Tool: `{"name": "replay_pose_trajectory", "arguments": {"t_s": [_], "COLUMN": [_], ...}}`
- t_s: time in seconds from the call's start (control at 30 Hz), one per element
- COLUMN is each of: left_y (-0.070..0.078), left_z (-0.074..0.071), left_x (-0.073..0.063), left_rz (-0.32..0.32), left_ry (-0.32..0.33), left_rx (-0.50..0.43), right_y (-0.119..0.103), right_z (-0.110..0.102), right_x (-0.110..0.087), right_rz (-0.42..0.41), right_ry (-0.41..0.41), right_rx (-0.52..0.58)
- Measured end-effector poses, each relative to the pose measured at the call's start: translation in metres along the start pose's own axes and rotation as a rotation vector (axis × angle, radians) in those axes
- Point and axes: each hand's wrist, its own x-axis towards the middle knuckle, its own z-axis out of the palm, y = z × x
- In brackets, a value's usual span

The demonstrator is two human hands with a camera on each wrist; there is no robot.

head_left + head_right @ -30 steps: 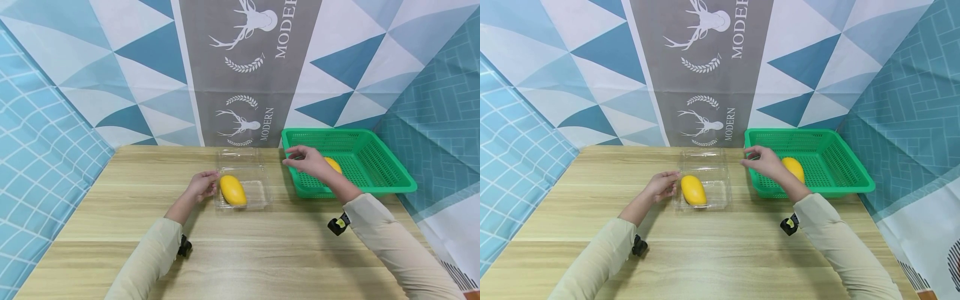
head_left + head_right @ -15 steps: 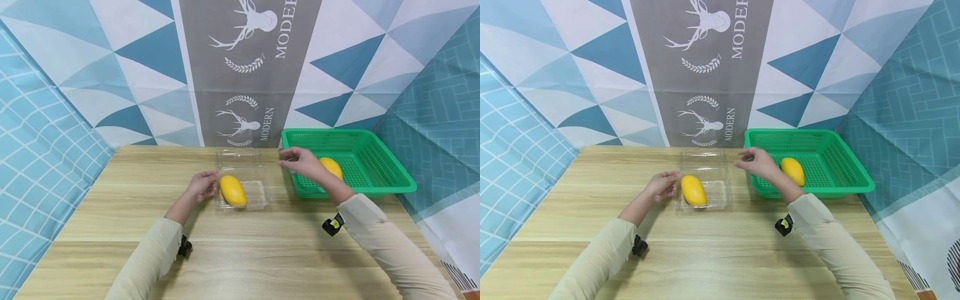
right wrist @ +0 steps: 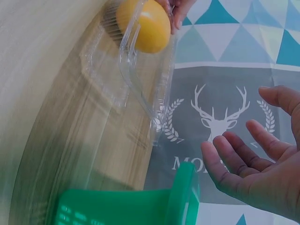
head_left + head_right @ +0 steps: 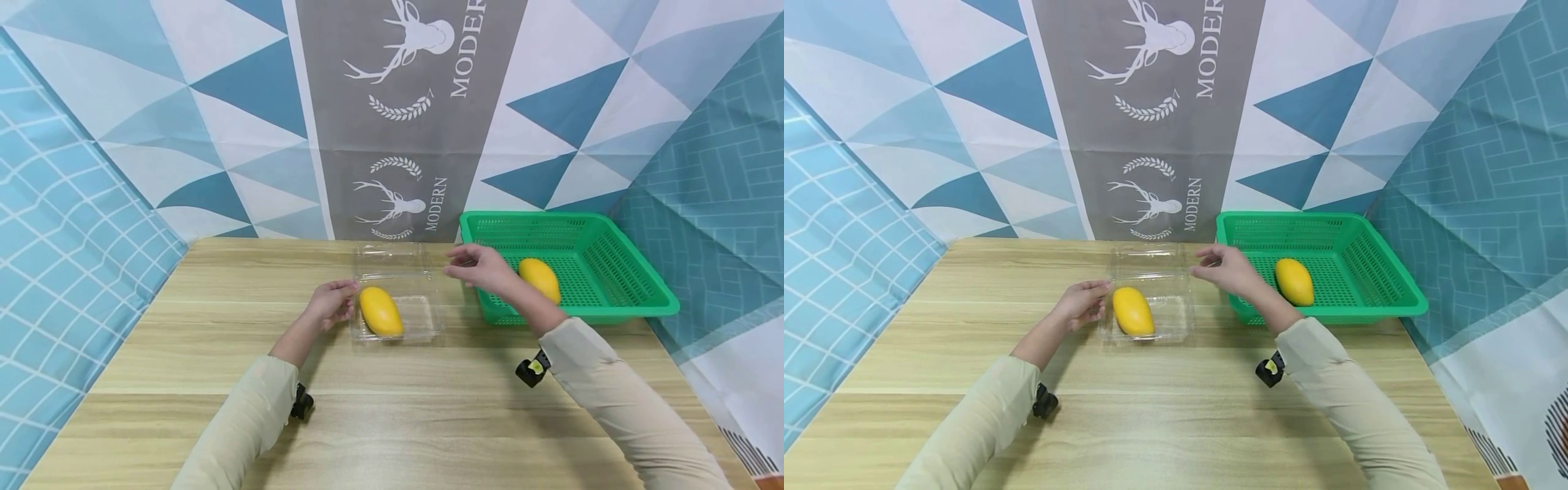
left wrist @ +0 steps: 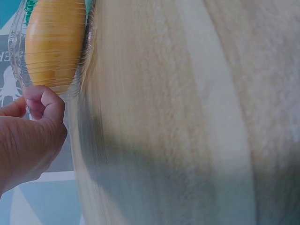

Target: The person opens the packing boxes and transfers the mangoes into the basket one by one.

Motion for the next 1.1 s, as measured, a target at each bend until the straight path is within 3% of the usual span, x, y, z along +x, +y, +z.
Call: {"name": "replay_pose_trajectory", "arguments": {"t_s": [1.1], "left_y": [-0.001], "left_z": [0.001], "left_x": [-0.001], "left_rz": [0.008], "left_ry": [0.000], "left_rx": [-0.002], "right_y": [0.001], "right_z": [0.042], "right_x": [0.016], "right_rz": [-0.004], "right_ry": [-0.041], "right_rx": [0.036]}}
